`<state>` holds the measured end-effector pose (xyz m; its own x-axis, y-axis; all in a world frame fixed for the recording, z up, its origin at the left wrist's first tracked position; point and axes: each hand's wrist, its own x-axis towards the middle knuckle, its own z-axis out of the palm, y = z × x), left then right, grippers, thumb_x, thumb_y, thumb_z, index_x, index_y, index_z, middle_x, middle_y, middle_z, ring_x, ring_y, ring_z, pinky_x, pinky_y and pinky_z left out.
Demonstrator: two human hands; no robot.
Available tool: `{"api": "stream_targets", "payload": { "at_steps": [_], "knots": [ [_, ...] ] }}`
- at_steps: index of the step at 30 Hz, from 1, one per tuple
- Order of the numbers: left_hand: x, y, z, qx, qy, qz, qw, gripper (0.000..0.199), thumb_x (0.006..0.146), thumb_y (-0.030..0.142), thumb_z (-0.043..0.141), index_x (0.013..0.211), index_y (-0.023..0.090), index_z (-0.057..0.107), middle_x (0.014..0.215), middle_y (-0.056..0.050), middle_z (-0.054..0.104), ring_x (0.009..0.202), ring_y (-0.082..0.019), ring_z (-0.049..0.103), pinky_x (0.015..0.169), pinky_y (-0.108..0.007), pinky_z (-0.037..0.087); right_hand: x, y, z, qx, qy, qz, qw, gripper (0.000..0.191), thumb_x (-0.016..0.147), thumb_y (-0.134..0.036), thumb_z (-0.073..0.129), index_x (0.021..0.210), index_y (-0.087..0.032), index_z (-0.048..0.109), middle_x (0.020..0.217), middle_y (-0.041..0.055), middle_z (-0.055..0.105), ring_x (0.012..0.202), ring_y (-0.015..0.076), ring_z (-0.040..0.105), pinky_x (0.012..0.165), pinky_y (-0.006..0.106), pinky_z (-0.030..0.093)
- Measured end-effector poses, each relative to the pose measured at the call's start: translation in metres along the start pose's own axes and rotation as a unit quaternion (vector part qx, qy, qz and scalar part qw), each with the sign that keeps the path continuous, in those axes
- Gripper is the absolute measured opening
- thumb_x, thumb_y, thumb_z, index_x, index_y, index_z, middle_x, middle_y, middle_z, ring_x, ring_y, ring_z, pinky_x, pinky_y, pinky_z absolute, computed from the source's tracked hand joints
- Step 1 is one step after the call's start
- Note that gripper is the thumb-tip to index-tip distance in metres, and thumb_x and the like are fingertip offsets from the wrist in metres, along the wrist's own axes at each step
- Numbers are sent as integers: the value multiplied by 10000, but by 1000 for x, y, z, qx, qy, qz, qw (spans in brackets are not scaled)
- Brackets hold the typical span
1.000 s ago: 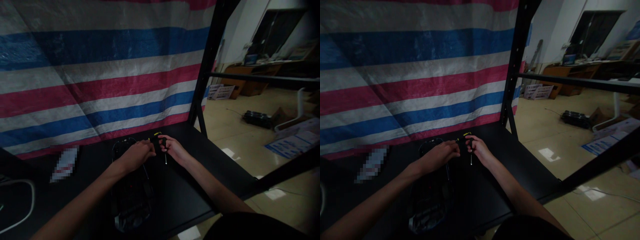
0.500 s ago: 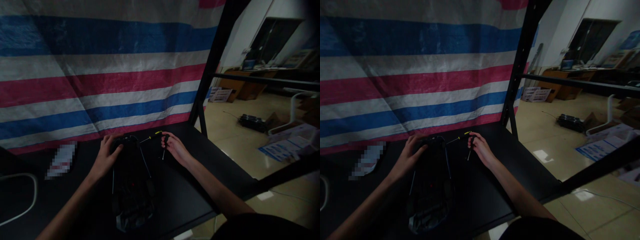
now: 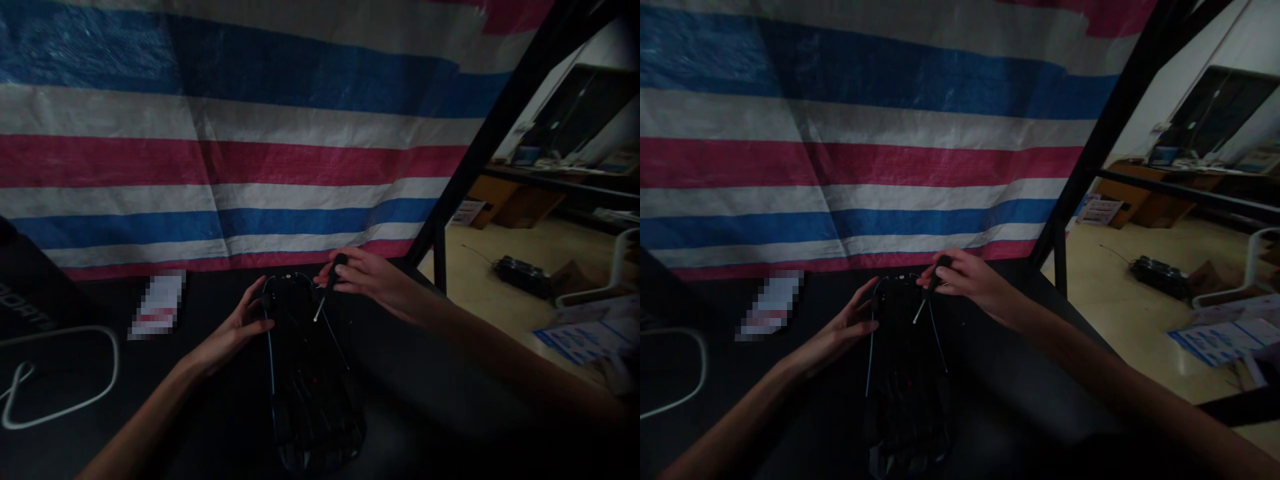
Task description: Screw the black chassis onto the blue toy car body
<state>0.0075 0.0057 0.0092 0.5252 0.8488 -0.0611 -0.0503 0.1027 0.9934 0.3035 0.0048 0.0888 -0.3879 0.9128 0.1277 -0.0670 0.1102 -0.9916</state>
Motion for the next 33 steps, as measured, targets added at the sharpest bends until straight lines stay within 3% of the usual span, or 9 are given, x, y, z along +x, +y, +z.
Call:
{"api": "stream_targets", "payload": {
  "at_steps": [3,5,7,11,15,18,22,27,33],
  "knots": [
    [-1,0,-3,8,-16,9,1000,881,922,258,680,1617,418,163,1665,-79,356,1463,-298,439,1196,-535,351,19,-27,32,-184,-104,-45,976,139,959,-294,600,1079,-223,592,948,32,720,857,185,691,744,327,524],
    [-1,-2,-6,18,-13,13,1000,881,922,271,689,1616,422,168,1662,-75,363,1462,-308,439,1192,-541,357,24,-35,53,-355,-121,-92,922,132,946,-329,641,1031,-230,617,742,-13,640,660,151,582,612,282,413],
    [-1,-4,-8,14,-8,14,1000,906,911,279,705,1618,431,159,1655,-76,379,1448,-318,460,1180,-542,374,25,-36,70,-441,-112,-142,879,173,940,-367,662,1033,-226,625,715,-13,591,650,153,532,615,289,364],
    [-2,-8,-9,-11,-5,9,1000,952,892,270,726,1626,419,139,1642,-91,405,1409,-320,509,1184,-547,371,22,-30,82,-435,-131,-172,874,161,1022,-340,528,1133,-228,561,892,25,655,790,171,604,719,299,416],
    [-1,-9,-10,-27,-11,11,1000,915,893,241,735,1616,412,200,1655,-78,386,1437,-310,479,1219,-532,326,19,-21,80,-439,-137,-156,874,110,1028,-293,511,1114,-227,527,882,15,644,749,160,599,703,292,413],
    [0,-10,-11,-33,-14,23,999,900,888,240,745,1608,410,232,1652,-72,393,1448,-313,465,1230,-530,306,18,-17,83,-500,-139,-175,837,95,1038,-255,471,1058,-209,551,864,36,640,752,169,588,699,306,392],
    [0,-10,-11,-31,-1,14,999,884,878,262,756,1598,408,264,1626,-76,435,1444,-333,465,1222,-563,302,19,-15,89,-593,-80,-214,772,225,1036,-406,505,994,-208,602,758,37,609,685,179,525,690,339,366],
    [1,-10,-11,-27,-3,21,999,877,862,260,779,1586,374,298,1604,-90,464,1440,-338,469,1223,-530,313,21,-25,89,-526,-167,-219,805,52,959,-234,566,997,-200,575,894,46,634,806,180,555,766,325,424],
    [0,-12,-12,-33,9,25,999,834,842,220,789,1551,347,366,1557,-86,520,1454,-349,450,1215,-513,329,23,-29,91,-559,-165,-211,785,146,1016,-290,482,1016,-177,574,898,66,645,803,199,564,794,365,454]
  ]
}}
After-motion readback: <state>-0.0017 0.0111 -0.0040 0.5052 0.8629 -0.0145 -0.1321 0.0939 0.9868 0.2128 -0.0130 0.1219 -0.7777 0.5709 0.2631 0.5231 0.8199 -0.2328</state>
